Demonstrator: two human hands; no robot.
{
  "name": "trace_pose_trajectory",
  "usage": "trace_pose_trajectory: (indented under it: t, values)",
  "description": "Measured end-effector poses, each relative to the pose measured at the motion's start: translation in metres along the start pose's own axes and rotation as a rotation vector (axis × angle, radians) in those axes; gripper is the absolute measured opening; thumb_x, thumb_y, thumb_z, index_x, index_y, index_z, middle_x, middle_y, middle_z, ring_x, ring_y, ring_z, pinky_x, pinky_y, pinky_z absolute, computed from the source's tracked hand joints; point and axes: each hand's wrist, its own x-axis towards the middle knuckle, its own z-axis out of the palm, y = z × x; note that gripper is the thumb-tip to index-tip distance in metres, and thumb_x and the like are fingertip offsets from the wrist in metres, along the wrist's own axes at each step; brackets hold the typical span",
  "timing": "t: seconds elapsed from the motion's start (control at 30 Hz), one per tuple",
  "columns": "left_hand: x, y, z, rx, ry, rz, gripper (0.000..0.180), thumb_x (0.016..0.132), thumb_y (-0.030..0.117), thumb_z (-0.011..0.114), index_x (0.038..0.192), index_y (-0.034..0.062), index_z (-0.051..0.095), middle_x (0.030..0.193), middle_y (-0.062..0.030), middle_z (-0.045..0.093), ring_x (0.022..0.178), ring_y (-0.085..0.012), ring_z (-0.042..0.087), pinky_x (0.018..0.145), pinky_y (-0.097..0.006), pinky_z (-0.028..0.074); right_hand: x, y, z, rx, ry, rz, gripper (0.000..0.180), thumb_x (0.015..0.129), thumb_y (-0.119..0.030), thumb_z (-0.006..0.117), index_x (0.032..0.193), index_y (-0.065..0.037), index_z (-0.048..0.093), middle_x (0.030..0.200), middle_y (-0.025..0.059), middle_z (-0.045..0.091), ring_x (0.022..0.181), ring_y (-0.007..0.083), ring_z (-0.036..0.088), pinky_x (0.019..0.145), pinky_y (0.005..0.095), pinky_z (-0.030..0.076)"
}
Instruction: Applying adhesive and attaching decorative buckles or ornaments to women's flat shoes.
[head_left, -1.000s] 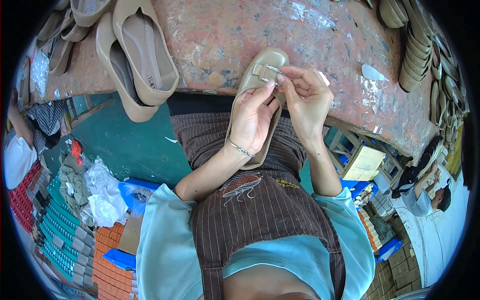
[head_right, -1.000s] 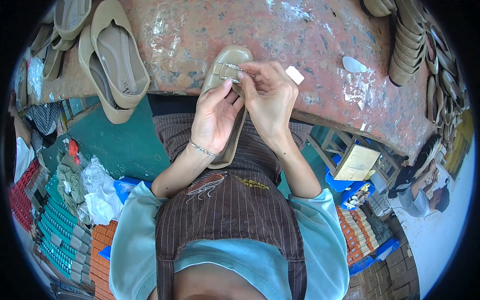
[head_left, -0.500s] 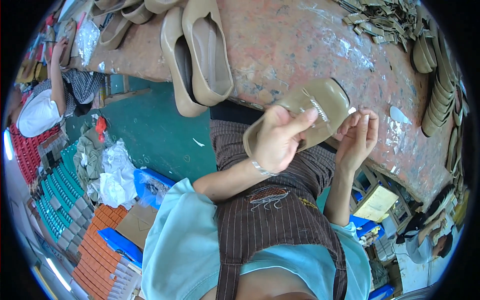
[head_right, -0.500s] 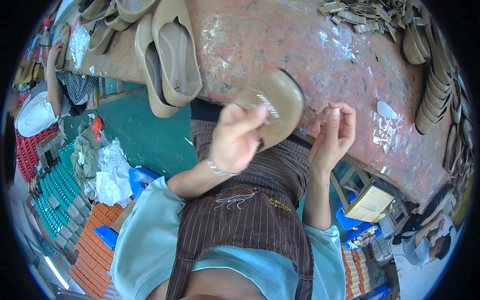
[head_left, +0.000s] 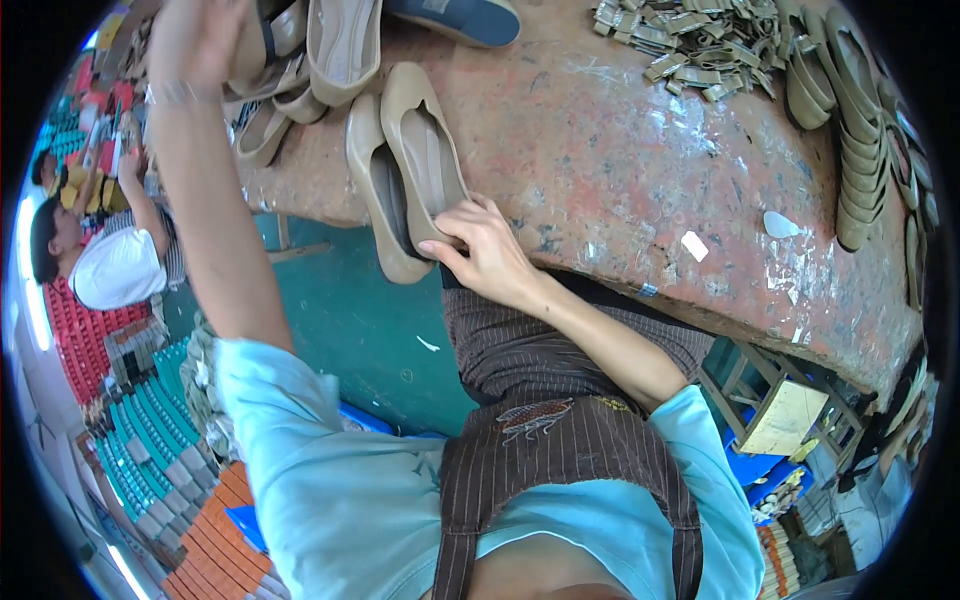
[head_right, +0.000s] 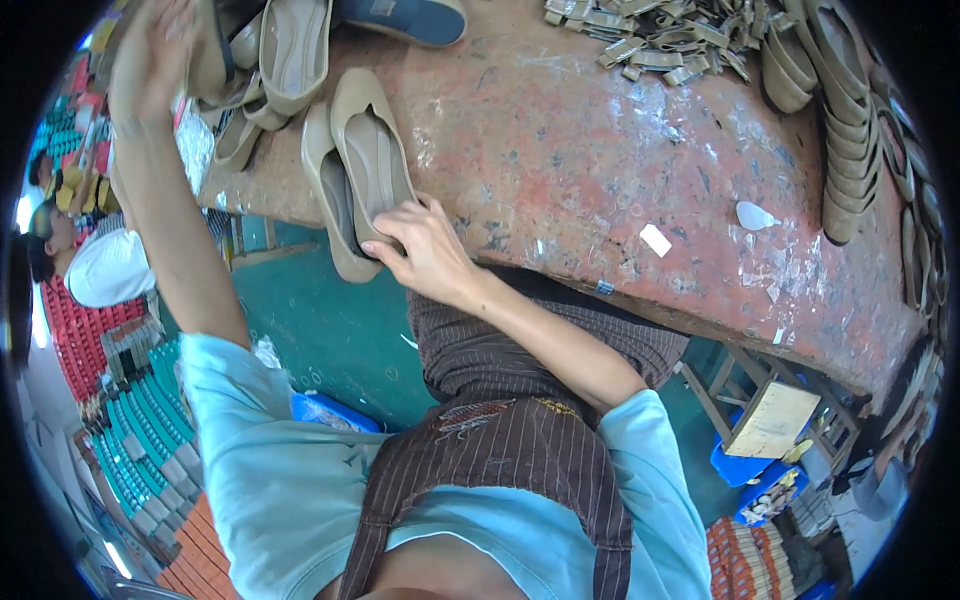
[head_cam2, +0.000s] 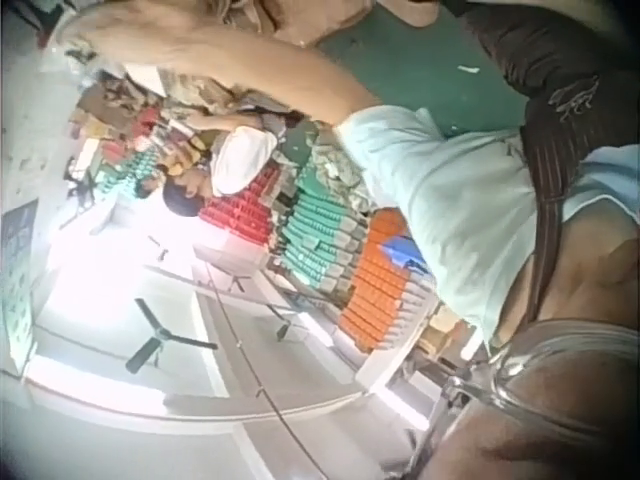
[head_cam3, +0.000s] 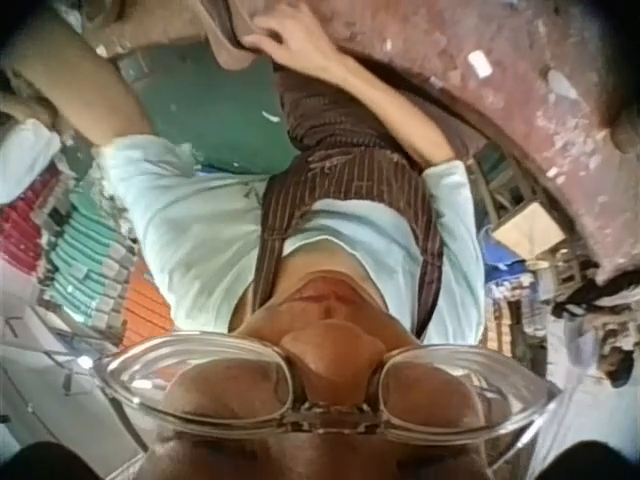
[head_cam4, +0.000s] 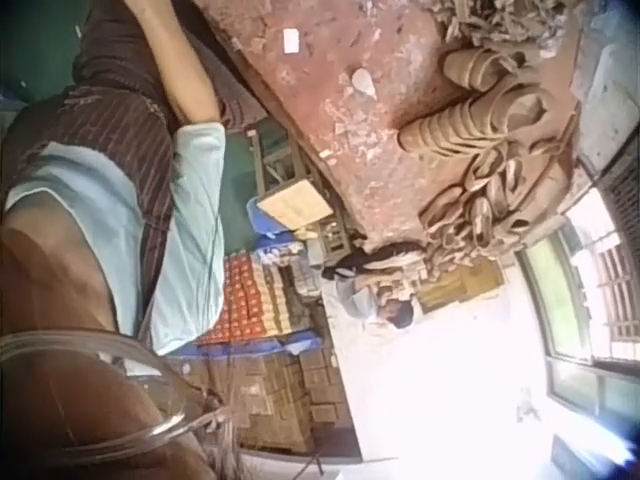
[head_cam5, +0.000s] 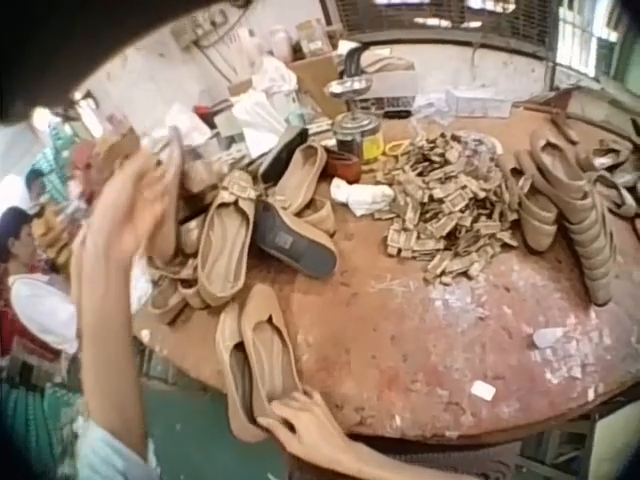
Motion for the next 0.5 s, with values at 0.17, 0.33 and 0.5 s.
trace_pose_trajectory:
  t: [0.17,0.33,0.5]
  values:
    - [-0.114,-0.056,-0.107,2.194,-0.047,0.694,0.065,0.076,0.039,0.069,0.130,0.0084,0.048,0.120,-0.0233,0.049,0.114,-0.0350,0.047,0.090,-0.045,0.042,-0.044,-0.036,-0.057,-0.235,0.278,-0.134,0.009,0.072,-0.010,0.068,0.075,-0.006,0.061,0.064,0.0041,0.054,0.067,0.0210,0.054,0.097,0.0526,0.032]
    - [-0.172,-0.093,-0.184,2.193,0.190,-0.130,0.056,0.079,0.030,0.066,0.128,0.0074,0.048,0.109,-0.0220,0.054,0.103,-0.0379,0.054,0.086,-0.043,0.045,-0.094,-0.044,-0.094,-0.734,0.289,0.092,0.010,0.065,-0.005,0.067,0.069,-0.007,0.058,0.062,0.0022,0.052,0.067,0.0175,0.053,0.100,0.0539,0.029]
    - [-0.160,-0.099,-0.176,2.130,-0.075,-0.031,0.032,0.075,0.010,0.064,0.105,0.0005,0.060,0.092,-0.0165,0.060,0.083,-0.0344,0.060,0.073,-0.043,0.047,-0.111,-0.031,-0.089,-0.738,0.200,0.156,0.013,0.069,-0.006,0.068,0.066,-0.007,0.055,0.060,0.0044,0.052,0.065,0.0201,0.053,0.101,0.0504,0.031]
